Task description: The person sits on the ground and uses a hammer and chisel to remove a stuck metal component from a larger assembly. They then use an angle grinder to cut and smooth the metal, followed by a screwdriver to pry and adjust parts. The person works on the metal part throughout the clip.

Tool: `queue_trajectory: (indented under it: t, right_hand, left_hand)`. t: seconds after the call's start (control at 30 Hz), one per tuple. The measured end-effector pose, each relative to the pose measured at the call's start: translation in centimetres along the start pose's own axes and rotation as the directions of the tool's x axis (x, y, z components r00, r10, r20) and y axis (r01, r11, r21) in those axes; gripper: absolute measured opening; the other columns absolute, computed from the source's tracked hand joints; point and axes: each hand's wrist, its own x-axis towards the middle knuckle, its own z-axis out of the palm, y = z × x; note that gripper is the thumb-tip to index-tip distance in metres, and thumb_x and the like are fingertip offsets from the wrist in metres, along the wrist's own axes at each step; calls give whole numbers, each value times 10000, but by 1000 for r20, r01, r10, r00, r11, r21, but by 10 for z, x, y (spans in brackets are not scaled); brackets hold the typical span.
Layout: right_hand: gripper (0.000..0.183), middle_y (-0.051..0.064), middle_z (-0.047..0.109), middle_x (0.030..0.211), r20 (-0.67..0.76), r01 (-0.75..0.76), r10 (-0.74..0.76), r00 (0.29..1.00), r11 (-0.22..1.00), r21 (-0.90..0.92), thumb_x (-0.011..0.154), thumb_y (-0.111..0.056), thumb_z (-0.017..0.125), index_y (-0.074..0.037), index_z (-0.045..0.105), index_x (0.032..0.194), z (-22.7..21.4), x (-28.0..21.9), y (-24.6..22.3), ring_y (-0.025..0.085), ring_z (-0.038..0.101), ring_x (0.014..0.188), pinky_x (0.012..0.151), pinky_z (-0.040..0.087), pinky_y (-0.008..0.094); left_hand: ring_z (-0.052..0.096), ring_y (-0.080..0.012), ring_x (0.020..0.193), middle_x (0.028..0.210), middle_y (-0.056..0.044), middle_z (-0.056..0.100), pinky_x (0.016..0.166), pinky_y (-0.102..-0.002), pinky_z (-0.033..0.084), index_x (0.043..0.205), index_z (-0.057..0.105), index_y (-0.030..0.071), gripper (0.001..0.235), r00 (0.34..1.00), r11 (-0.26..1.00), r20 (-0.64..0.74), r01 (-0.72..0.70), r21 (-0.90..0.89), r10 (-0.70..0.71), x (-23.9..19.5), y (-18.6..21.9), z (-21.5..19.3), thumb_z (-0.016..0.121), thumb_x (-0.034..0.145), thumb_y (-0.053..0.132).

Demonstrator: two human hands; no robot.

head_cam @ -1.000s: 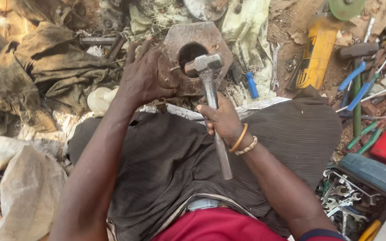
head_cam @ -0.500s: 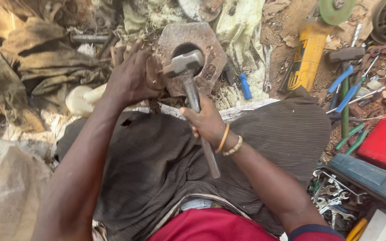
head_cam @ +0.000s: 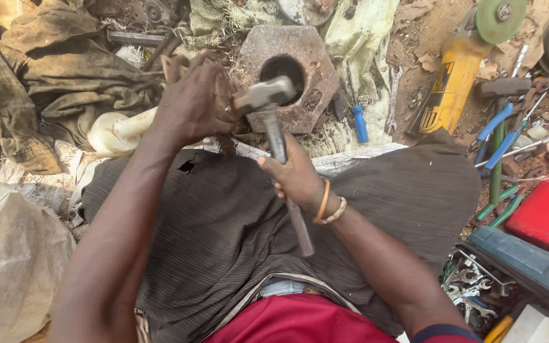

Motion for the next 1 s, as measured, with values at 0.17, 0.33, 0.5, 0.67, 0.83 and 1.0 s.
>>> queue_trajectory:
  t: [0.17, 0.33, 0.5, 0.67, 0.83, 1.0]
  right_hand:
    - [269, -22, 521, 726, -176, 219, -216, 960, 976, -6, 935, -133, 686, -81, 485, 1105, -25, -13, -27, 63, 500, 449, 366, 477, 217]
    - [243, -20, 524, 728, -568, 597, -483, 666, 802, 17, 1006, -133, 654, -88, 448, 1127, -99, -1, -34, 74, 539, 505, 402, 504, 223]
    - [276, 23, 510, 713, -674, 596, -310, 671, 767, 240, 1120, -201, 618, 6, 467, 1017, -82, 27, -10, 103, 530, 529, 467, 518, 232]
    - [271, -33, 505, 655, 65, 63, -63, 996, 998, -7, 922, -140, 679, -77, 531, 1140, -12, -4, -13, 50, 461, 421, 344, 430, 197]
    - [250, -25, 537, 692, -337, 400, -397, 853, 914, -66, 957, -125, 681, -60, 533, 1149, -57, -25, -38, 63, 510, 454, 373, 459, 204]
    - [259, 6, 525, 730, -667, 675, -382, 639, 694, 249, 1041, -102, 645, -40, 438, 1183, -82, 16, -22, 81, 513, 501, 402, 452, 232]
  left_hand:
    - [441, -361, 1398, 1411, -244, 536, 1260, -522, 150, 1392, 419, -24, 1147, 976, 991, -179, -134, -27, 127, 5, 12, 10, 991, 530, 469]
    - [530, -381, 1291, 1308, -254, 581, 1196, -534, 250, 1379, 433, -62, 1144, 907, 975, -365, -222, 9, 210, 3, 7, 28, 1005, 548, 476]
    - [572, -375, 1210, 1221, -243, 604, 1182, -510, 312, 1385, 450, -78, 1105, 904, 975, -370, -218, 36, 216, 10, 2, 32, 998, 592, 460]
    - [575, -336, 1249, 1254, -206, 618, 1217, -568, 231, 1311, 485, -5, 937, 955, 988, -254, -156, 16, 155, 5, 4, 17, 962, 637, 437]
    - [537, -347, 1278, 1276, -216, 598, 1217, -563, 167, 1356, 433, -37, 1161, 976, 994, -190, -109, -10, 106, 9, 12, 10, 1005, 498, 497]
    - [565, -329, 1240, 1220, -181, 609, 1266, -520, 227, 1358, 456, 1, 1066, 985, 998, -161, -65, -22, 60, 11, 3, 20, 979, 583, 513]
